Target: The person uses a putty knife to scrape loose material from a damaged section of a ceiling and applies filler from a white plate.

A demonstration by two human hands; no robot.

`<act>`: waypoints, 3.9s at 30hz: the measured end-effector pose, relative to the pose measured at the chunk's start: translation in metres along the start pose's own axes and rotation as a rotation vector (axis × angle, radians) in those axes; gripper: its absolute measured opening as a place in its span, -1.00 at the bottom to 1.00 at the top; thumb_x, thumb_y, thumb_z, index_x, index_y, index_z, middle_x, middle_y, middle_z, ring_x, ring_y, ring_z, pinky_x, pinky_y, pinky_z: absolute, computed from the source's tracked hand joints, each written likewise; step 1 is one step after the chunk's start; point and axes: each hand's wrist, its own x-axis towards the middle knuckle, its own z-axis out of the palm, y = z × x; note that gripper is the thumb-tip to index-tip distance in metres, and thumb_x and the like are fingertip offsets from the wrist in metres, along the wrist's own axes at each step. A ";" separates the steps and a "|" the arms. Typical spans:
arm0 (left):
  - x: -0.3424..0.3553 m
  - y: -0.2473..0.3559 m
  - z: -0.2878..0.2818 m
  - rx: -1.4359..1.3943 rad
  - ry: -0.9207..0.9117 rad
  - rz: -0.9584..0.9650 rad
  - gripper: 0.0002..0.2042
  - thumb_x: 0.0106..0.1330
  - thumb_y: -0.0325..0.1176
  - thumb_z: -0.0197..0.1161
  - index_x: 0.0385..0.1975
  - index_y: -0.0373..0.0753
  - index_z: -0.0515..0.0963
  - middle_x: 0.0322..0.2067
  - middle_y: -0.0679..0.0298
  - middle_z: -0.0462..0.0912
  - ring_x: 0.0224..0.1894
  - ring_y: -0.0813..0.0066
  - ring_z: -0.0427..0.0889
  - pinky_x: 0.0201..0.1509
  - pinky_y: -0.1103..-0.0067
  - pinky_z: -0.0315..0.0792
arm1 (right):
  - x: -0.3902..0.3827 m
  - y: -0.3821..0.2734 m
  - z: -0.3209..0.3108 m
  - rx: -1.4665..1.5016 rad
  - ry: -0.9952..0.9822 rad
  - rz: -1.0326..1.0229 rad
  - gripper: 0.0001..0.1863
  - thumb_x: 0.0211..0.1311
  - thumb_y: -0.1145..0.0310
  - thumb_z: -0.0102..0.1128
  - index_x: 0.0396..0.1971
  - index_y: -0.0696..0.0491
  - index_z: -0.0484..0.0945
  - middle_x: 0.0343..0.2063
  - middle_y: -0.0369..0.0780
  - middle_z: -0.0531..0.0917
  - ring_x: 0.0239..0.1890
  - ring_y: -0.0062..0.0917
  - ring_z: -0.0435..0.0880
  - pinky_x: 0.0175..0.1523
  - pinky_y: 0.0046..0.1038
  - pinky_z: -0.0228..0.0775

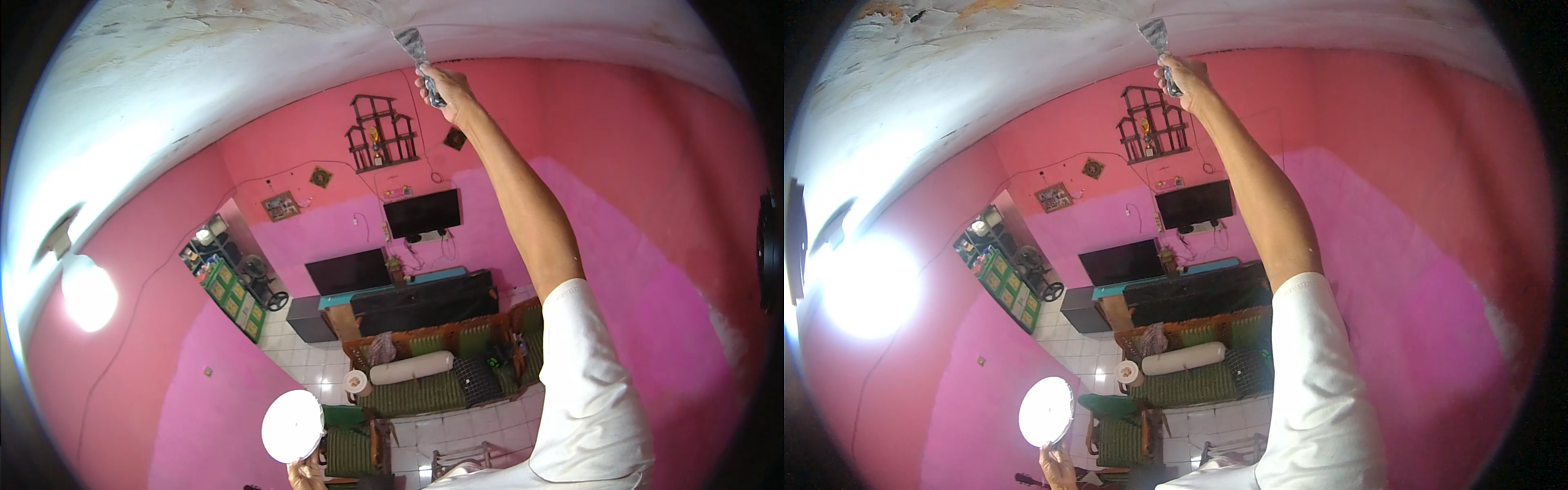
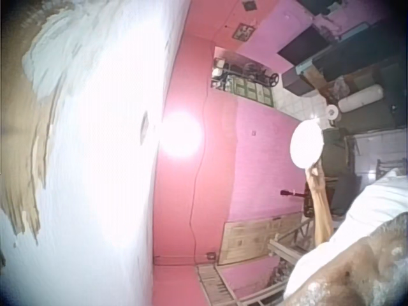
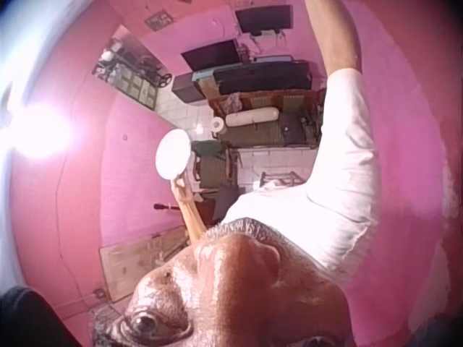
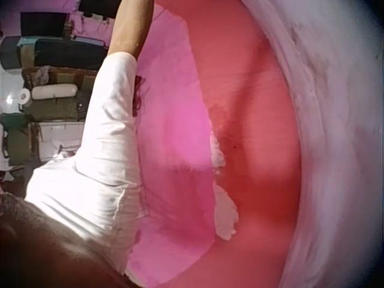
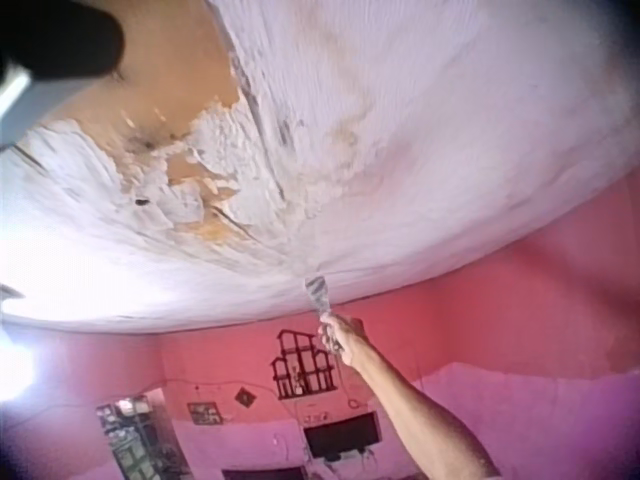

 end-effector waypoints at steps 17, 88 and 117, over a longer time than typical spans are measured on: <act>-0.010 -0.017 -0.010 -0.151 -0.010 -0.019 -0.69 0.16 -0.58 0.04 -0.08 -0.44 0.26 -0.08 0.06 0.41 -0.06 0.28 0.49 0.03 0.42 0.50 | -0.071 -0.072 -0.014 -0.015 -0.142 -0.104 -0.77 0.12 0.30 0.17 -0.35 0.17 0.50 -0.61 -0.23 0.54 -0.67 -0.66 0.46 -0.65 -0.66 0.25; -0.015 -0.026 -0.005 -0.074 0.105 -0.086 -0.42 0.06 -0.60 0.06 0.16 -0.42 0.12 0.10 0.01 0.26 0.12 0.16 0.30 0.26 0.33 0.24 | -0.022 0.037 0.026 -0.038 0.006 -0.029 -0.74 0.12 0.25 0.18 -0.30 0.13 0.53 -0.52 -0.23 0.61 -0.65 -0.70 0.47 -0.65 -0.69 0.22; -0.043 -0.008 -0.020 -0.115 -0.112 -0.117 -0.57 0.12 -0.58 0.02 0.05 -0.37 0.21 -0.01 0.09 0.37 0.04 0.29 0.42 0.08 0.34 0.45 | -0.226 -0.093 0.117 -0.112 -0.018 -0.194 -0.72 0.17 0.25 0.11 -0.24 0.14 0.51 -0.53 -0.23 0.59 -0.67 -0.70 0.46 -0.59 -0.67 0.25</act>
